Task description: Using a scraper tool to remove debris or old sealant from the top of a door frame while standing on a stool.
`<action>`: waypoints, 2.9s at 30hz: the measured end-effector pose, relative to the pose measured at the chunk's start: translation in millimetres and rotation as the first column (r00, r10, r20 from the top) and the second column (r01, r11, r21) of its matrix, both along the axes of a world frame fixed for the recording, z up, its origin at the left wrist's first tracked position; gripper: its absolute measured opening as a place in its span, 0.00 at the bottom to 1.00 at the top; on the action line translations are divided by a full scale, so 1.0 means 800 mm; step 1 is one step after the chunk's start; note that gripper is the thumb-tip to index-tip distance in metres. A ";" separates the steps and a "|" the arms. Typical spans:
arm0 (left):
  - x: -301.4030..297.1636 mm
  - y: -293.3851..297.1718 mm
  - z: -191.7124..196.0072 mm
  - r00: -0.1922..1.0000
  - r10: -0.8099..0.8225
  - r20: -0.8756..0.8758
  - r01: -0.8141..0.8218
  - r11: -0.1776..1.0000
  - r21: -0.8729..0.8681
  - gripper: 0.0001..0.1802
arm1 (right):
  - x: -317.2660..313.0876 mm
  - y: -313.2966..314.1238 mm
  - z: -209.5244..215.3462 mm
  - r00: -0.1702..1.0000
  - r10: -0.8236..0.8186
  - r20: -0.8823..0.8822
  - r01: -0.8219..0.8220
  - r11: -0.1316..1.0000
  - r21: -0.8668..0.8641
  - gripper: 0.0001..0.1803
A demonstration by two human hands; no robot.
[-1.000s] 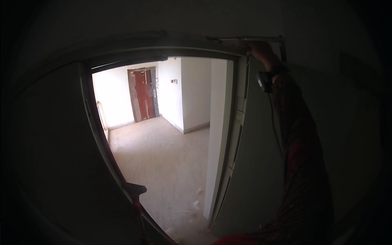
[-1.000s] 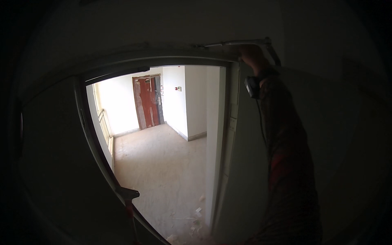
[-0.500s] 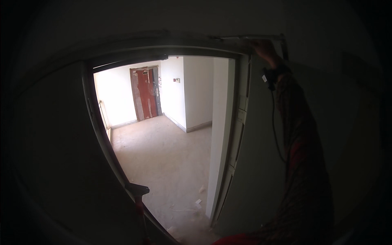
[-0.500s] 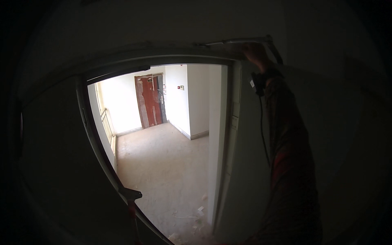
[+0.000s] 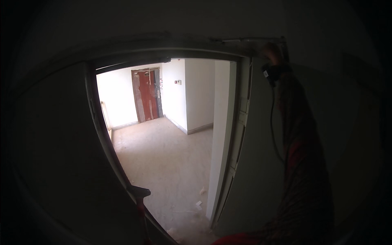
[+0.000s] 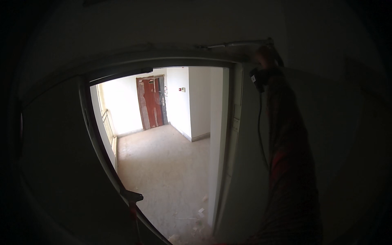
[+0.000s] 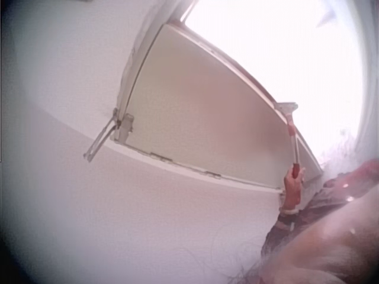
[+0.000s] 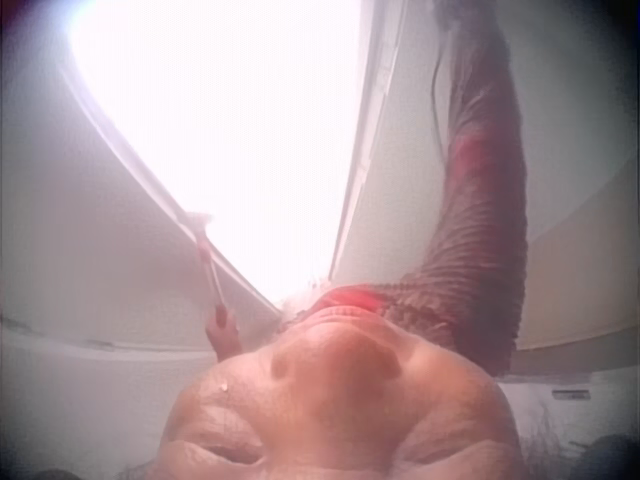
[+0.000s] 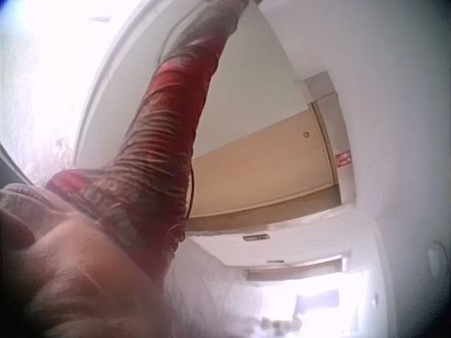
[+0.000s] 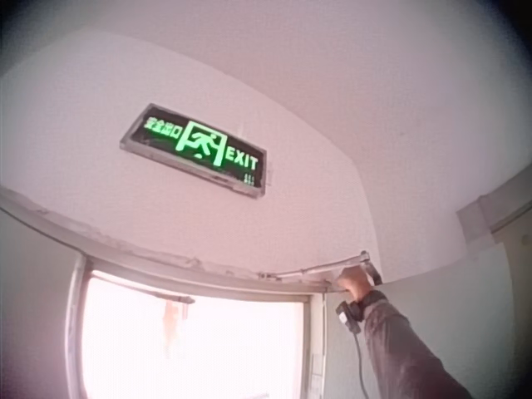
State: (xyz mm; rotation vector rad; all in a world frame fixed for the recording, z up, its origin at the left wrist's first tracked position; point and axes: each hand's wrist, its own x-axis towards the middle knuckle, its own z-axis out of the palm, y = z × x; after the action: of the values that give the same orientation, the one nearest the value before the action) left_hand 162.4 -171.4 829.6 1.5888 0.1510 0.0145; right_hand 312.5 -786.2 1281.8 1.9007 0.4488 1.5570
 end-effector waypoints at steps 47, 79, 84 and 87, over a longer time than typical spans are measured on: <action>0.033 0.041 -0.061 0.996 -0.086 0.038 0.062 0.907 0.417 0.12 | -0.001 -0.001 0.069 0.540 -0.837 0.085 0.834 0.546 0.080 0.10; -0.016 -0.001 0.011 0.984 0.050 -0.171 -0.013 0.977 0.211 0.08 | 0.012 0.100 -0.026 0.943 -0.202 0.266 0.084 0.915 0.395 0.11; -0.038 -0.015 0.034 0.985 0.062 -0.163 -0.018 0.965 0.263 0.08 | 0.033 0.099 -0.030 0.946 -0.204 0.250 0.096 0.918 0.385 0.10; -0.039 -0.019 0.030 0.992 0.030 -0.121 0.000 0.972 0.236 0.08 | 0.031 0.085 -0.022 0.922 -0.234 0.309 0.132 0.940 0.316 0.06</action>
State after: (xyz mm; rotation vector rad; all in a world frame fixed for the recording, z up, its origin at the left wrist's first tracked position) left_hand 130.8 -186.7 853.2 1.8273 0.2659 -0.0561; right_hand 337.1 -717.9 1264.1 1.7613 -0.1182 1.8534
